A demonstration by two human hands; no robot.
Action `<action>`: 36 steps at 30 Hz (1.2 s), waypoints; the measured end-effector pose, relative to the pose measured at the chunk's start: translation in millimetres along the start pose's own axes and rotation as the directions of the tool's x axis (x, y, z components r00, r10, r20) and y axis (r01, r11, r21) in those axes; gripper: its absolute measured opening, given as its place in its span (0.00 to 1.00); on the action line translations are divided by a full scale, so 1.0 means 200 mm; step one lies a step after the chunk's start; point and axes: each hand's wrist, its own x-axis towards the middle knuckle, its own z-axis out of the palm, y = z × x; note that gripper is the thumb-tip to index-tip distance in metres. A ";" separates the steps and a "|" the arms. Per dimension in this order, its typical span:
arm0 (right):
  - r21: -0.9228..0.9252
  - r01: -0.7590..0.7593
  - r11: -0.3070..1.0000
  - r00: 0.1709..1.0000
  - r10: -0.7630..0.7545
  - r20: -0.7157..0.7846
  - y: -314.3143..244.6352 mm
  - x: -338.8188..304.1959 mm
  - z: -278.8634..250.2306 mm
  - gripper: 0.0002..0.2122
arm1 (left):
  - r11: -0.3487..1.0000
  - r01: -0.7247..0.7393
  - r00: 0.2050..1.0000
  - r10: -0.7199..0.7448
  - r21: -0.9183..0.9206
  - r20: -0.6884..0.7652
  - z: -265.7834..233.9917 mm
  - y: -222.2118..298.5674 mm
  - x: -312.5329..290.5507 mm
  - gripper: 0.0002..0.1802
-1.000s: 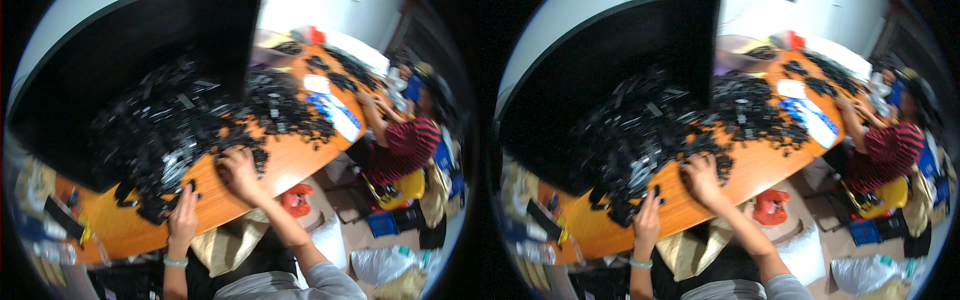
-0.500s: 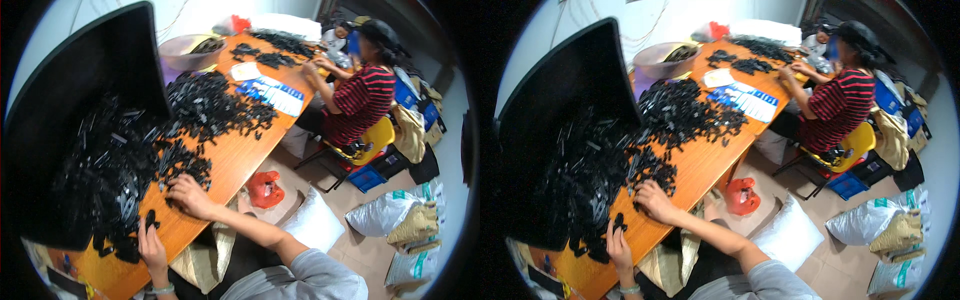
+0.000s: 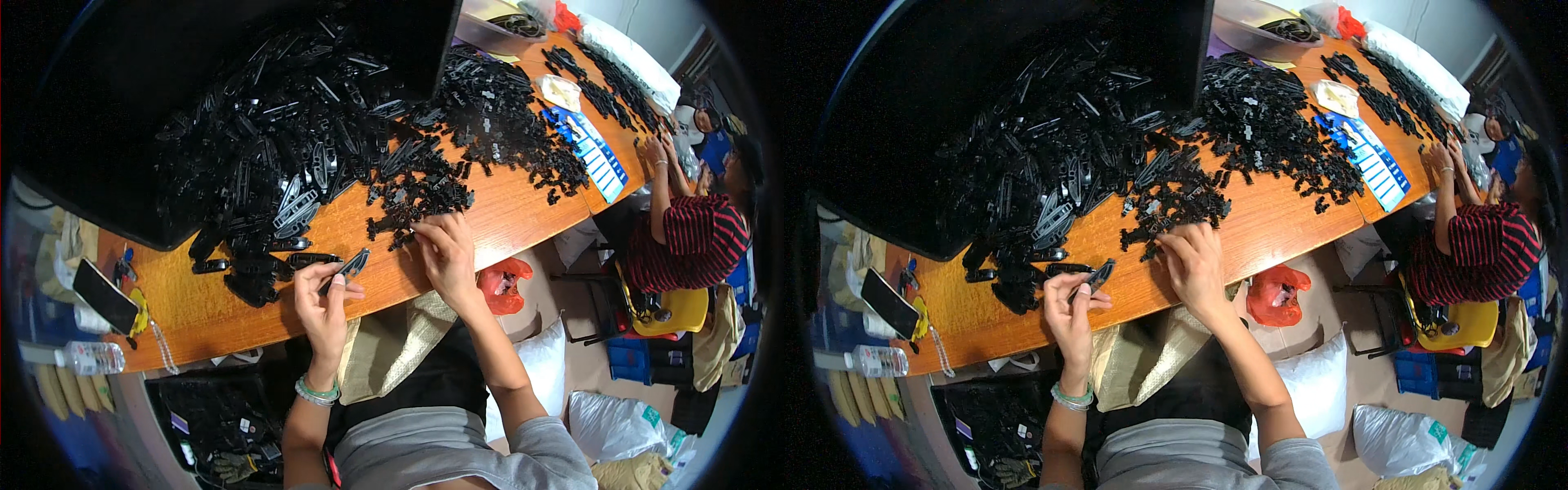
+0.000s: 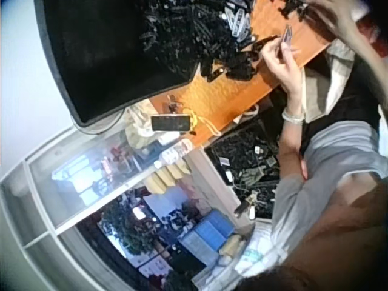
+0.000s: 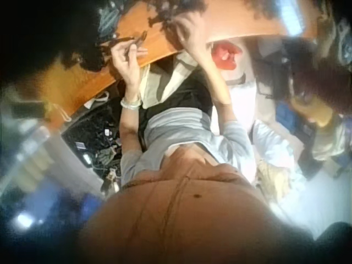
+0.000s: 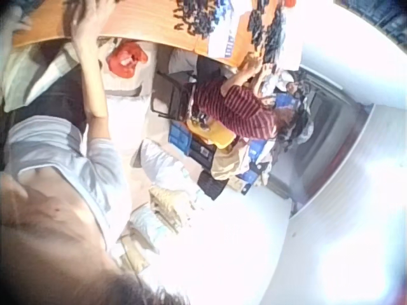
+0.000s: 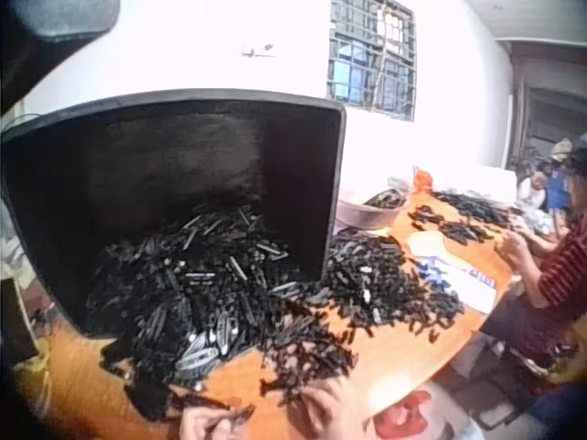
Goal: The person assembles plastic components by taking small plastic clips and inserting them into larger plastic pieces by hand.
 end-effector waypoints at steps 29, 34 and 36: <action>0.440 -0.320 0.839 0.944 0.244 0.223 -0.29 -0.09 -0.06 0.05 | 0.933 0.333 0.910 -0.280 -0.136 0.305 -0.02 0.07 -0.07 0.13; 0.216 -0.071 0.974 0.990 0.041 0.138 -0.28 -0.11 -0.06 0.09 | 0.940 0.321 0.911 -0.275 -0.111 0.309 -0.02 0.08 -0.08 0.13; 0.269 -0.086 0.959 0.987 0.046 0.152 -0.28 -0.11 -0.06 0.10 | 0.949 0.300 0.920 -0.261 -0.098 0.291 -0.01 0.08 -0.08 0.12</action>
